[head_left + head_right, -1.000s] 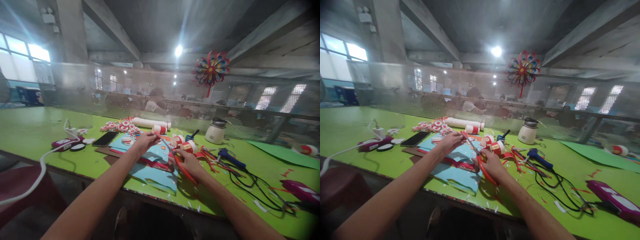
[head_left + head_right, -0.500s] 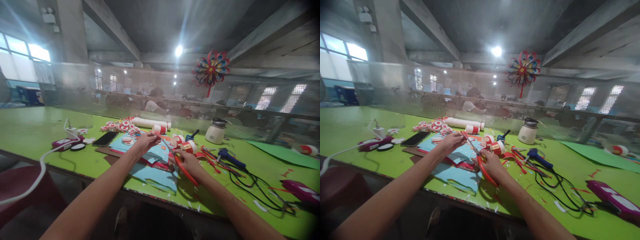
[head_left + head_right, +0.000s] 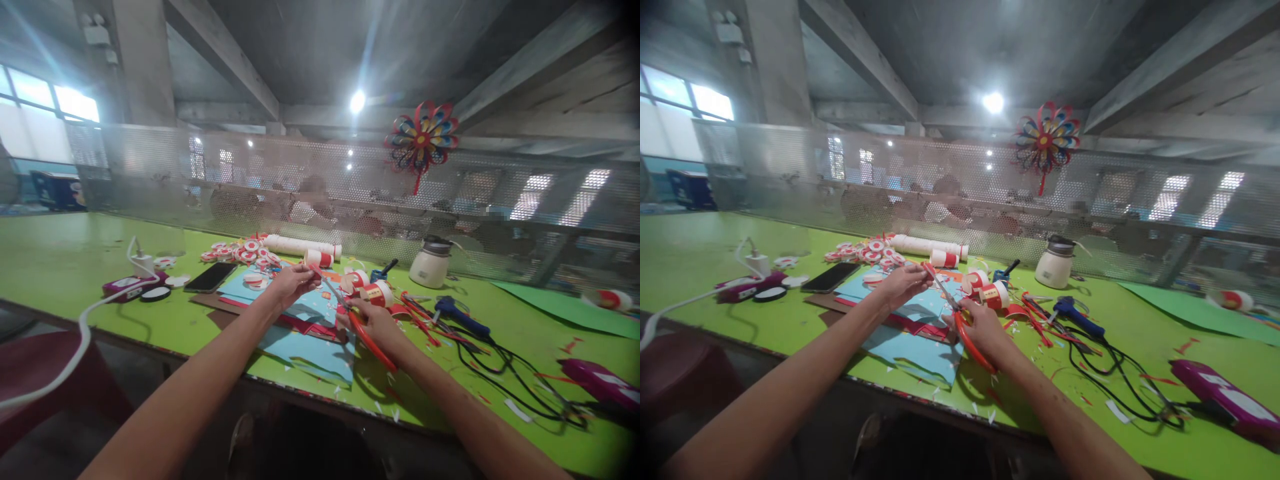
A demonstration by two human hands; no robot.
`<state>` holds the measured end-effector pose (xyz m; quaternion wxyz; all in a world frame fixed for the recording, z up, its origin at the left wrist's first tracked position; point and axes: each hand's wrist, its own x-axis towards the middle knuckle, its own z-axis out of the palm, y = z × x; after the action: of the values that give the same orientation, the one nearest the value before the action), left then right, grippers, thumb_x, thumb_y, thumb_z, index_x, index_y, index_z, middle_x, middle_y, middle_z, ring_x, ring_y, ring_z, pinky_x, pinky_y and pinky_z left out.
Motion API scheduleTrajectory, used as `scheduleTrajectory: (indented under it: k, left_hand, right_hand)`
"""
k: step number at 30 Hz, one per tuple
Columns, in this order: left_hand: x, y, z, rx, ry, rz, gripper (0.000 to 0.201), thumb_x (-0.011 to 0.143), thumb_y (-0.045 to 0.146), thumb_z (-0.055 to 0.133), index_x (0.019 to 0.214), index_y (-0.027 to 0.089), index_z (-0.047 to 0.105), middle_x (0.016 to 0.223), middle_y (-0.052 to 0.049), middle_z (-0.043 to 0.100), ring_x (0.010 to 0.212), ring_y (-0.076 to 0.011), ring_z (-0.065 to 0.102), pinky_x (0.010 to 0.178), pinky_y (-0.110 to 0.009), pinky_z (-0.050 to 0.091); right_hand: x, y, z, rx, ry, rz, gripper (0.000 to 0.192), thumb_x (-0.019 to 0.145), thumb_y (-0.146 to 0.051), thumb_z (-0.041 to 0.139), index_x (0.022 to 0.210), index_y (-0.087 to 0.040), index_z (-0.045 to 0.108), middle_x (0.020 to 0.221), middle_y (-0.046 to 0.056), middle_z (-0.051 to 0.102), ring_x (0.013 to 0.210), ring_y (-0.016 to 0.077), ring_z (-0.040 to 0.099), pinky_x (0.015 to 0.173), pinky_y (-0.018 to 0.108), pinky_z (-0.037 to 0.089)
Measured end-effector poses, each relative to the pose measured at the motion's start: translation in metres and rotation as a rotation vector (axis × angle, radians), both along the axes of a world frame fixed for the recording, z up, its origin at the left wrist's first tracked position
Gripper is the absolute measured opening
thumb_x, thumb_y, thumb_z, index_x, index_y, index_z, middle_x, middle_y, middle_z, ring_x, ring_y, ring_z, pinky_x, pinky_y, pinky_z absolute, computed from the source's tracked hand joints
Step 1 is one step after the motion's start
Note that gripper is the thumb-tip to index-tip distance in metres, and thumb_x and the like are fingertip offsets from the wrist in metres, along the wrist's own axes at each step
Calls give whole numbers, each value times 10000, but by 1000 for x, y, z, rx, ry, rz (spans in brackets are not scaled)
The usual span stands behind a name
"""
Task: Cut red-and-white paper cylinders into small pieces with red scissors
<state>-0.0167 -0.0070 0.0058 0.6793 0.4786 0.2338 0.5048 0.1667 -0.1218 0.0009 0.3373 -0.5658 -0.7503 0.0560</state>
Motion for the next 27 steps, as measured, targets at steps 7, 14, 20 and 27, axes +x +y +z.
scheduleTrajectory:
  k: [7,14,20,27]
  left_hand:
    - [0,-1,1,-1,6,-3,77,741,42,567,698,87,612,636,-66,619,587,-91,589,551,-174,472]
    - [-1,-3,3,1,8,-11,86,752,38,554,687,81,590,635,-69,611,579,-89,592,546,-167,472]
    - [-1,-4,3,-2,12,-17,76,750,39,560,692,79,588,636,-70,607,588,-98,600,539,-170,471]
    - [-2,-3,4,-18,17,-33,110,775,23,514,698,71,576,628,-73,600,566,-96,595,529,-169,469]
  right_hand:
    - [-1,-2,1,27,-2,14,437,764,-477,527,947,-106,669,675,53,655,584,175,575,543,249,419]
    - [1,3,-3,32,-8,23,428,763,-473,531,941,-107,664,654,39,637,561,166,558,536,245,411]
    - [1,2,-2,31,-19,37,386,781,-459,520,908,-126,668,639,23,623,543,148,530,512,230,386]
    - [-1,1,-2,49,-31,34,402,785,-459,515,920,-113,666,622,26,611,532,147,517,488,226,361]
